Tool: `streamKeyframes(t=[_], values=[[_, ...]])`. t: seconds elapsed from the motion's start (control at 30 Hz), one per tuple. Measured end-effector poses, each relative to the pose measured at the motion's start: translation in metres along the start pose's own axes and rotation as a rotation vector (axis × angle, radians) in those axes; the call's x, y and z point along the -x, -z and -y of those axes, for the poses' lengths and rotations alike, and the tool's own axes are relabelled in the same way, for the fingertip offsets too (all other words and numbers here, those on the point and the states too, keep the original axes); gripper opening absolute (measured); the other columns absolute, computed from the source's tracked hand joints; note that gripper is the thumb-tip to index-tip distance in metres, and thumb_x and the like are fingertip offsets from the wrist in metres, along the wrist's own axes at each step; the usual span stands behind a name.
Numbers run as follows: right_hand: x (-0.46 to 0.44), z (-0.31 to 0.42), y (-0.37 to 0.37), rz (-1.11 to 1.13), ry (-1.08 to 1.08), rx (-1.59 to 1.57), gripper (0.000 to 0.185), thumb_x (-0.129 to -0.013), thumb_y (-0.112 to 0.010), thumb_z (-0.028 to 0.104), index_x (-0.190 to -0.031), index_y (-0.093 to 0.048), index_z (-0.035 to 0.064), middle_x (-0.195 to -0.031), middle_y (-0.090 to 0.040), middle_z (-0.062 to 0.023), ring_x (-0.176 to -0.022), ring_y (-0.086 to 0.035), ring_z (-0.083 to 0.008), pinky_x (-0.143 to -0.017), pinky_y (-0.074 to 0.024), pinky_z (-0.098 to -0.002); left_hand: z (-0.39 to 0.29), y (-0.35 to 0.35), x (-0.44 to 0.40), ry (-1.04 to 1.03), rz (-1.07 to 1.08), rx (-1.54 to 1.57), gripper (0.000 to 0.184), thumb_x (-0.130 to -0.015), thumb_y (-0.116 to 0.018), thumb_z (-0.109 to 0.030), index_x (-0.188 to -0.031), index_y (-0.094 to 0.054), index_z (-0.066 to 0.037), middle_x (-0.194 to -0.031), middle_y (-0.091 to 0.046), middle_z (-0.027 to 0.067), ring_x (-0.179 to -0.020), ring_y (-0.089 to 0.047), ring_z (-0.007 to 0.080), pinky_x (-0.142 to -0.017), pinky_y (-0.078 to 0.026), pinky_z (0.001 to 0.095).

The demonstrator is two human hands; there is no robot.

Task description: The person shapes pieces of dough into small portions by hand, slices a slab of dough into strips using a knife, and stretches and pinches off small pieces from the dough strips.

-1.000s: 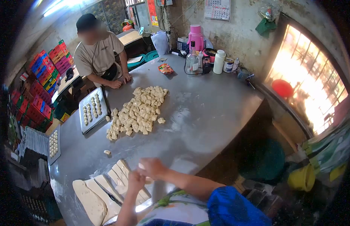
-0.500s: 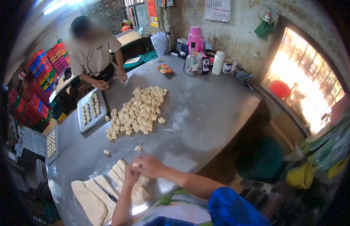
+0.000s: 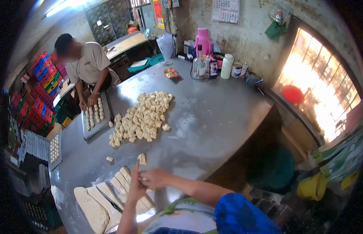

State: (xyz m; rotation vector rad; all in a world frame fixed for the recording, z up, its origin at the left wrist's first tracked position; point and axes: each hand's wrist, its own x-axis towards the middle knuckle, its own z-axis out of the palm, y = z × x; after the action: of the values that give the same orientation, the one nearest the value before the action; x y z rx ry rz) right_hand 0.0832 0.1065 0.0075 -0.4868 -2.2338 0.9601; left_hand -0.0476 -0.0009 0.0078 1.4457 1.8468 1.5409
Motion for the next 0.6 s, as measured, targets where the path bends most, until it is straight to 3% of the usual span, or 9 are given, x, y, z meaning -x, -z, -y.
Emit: streamKeyframes(t=[0.1, 0.23, 0.27, 0.3, 0.37, 0.43, 0.53, 0.6], values=[[-0.003, 0.024, -0.004, -0.001, 0.118, -0.193, 0.020, -0.084, -0.066, 0.028, -0.085, -0.062, 0.0092, -0.078, -0.066, -0.0122, -0.068, -0.061, -0.0352, -0.062, -0.0486, -0.0447, 0.001, 0.008, 0.003, -0.115, 0.030, 0.027, 0.033, -0.078, -0.064, 0.001, -0.111, -0.069, 0.000, -0.094, -0.071, 0.0131, -0.083, -0.066, 0.0267, -0.078, -0.051, 0.0335], [0.008, -0.007, -0.027, -0.050, -0.198, 0.126, 0.025, -0.085, -0.068, 0.032, -0.086, -0.061, 0.0081, -0.086, -0.066, -0.0134, -0.070, -0.061, -0.0360, -0.063, -0.0491, -0.0445, -0.005, 0.006, 0.006, 0.654, 0.607, -0.399, 0.051, -0.076, -0.059, 0.006, -0.126, -0.062, 0.002, -0.112, -0.067, 0.0162, -0.096, -0.065, 0.0305, -0.087, -0.051, 0.0327], [0.009, -0.019, -0.028, 0.063, -0.269, 0.237, 0.025, -0.085, -0.068, 0.032, -0.086, -0.060, 0.0077, -0.089, -0.066, -0.0136, -0.071, -0.061, -0.0361, -0.064, -0.0492, -0.0450, -0.008, 0.007, 0.008, 0.651, 0.605, -0.397, 0.051, -0.076, -0.059, 0.006, -0.126, -0.062, 0.002, -0.112, -0.067, 0.0162, -0.096, -0.065, 0.0305, -0.087, -0.051, 0.0327], [0.010, -0.037, -0.027, 0.168, -0.343, 0.351, 0.026, -0.085, -0.068, 0.032, -0.086, -0.060, 0.0073, -0.091, -0.066, -0.0138, -0.071, -0.062, -0.0362, -0.064, -0.0492, -0.0454, -0.015, 0.010, 0.009, 0.518, 0.575, -0.283, 0.049, -0.076, -0.058, 0.006, -0.125, -0.062, 0.002, -0.112, -0.067, 0.0160, -0.095, -0.065, 0.0302, -0.086, -0.051, 0.0327], [0.037, -0.094, -0.028, 0.167, -0.334, 0.366, 0.026, -0.085, -0.068, 0.032, -0.085, -0.059, 0.0071, -0.091, -0.067, -0.0143, -0.072, -0.062, -0.0364, -0.064, -0.0490, -0.0462, -0.028, 0.017, 0.024, 0.272, 0.528, -0.048, 0.046, -0.078, -0.057, 0.006, -0.123, -0.063, 0.002, -0.110, -0.067, 0.0157, -0.093, -0.065, 0.0296, -0.086, -0.051, 0.0326], [0.029, -0.089, -0.020, 0.178, -0.289, 0.387, 0.026, -0.085, -0.068, 0.031, -0.083, -0.059, 0.0069, -0.091, -0.067, -0.0148, -0.072, -0.063, -0.0366, -0.064, -0.0488, -0.0470, -0.027, 0.019, 0.023, 0.142, 0.475, 0.072, 0.044, -0.079, -0.056, 0.005, -0.122, -0.063, 0.003, -0.109, -0.068, 0.0156, -0.092, -0.065, 0.0294, -0.086, -0.051, 0.0325], [0.022, -0.020, -0.026, 0.057, -0.027, 0.168, 0.028, -0.084, -0.069, 0.032, -0.092, -0.061, 0.0064, -0.095, -0.068, -0.0144, -0.078, -0.064, -0.0359, -0.067, -0.0494, -0.0458, -0.009, 0.011, 0.023, -0.005, 0.060, 0.014, 0.030, -0.084, -0.058, 0.002, -0.112, -0.068, 0.002, -0.091, -0.070, 0.0109, -0.081, -0.064, 0.0260, -0.080, -0.051, 0.0308], [0.008, 0.000, -0.020, 0.009, 0.059, 0.109, 0.030, -0.084, -0.069, 0.032, -0.096, -0.062, 0.0062, -0.097, -0.068, -0.0143, -0.080, -0.064, -0.0356, -0.068, -0.0496, -0.0453, 0.007, 0.002, 0.012, -0.064, -0.073, 0.007, 0.026, -0.085, -0.059, 0.001, -0.109, -0.070, 0.002, -0.085, -0.070, 0.0094, -0.078, -0.064, 0.0249, -0.078, -0.051, 0.0303]])
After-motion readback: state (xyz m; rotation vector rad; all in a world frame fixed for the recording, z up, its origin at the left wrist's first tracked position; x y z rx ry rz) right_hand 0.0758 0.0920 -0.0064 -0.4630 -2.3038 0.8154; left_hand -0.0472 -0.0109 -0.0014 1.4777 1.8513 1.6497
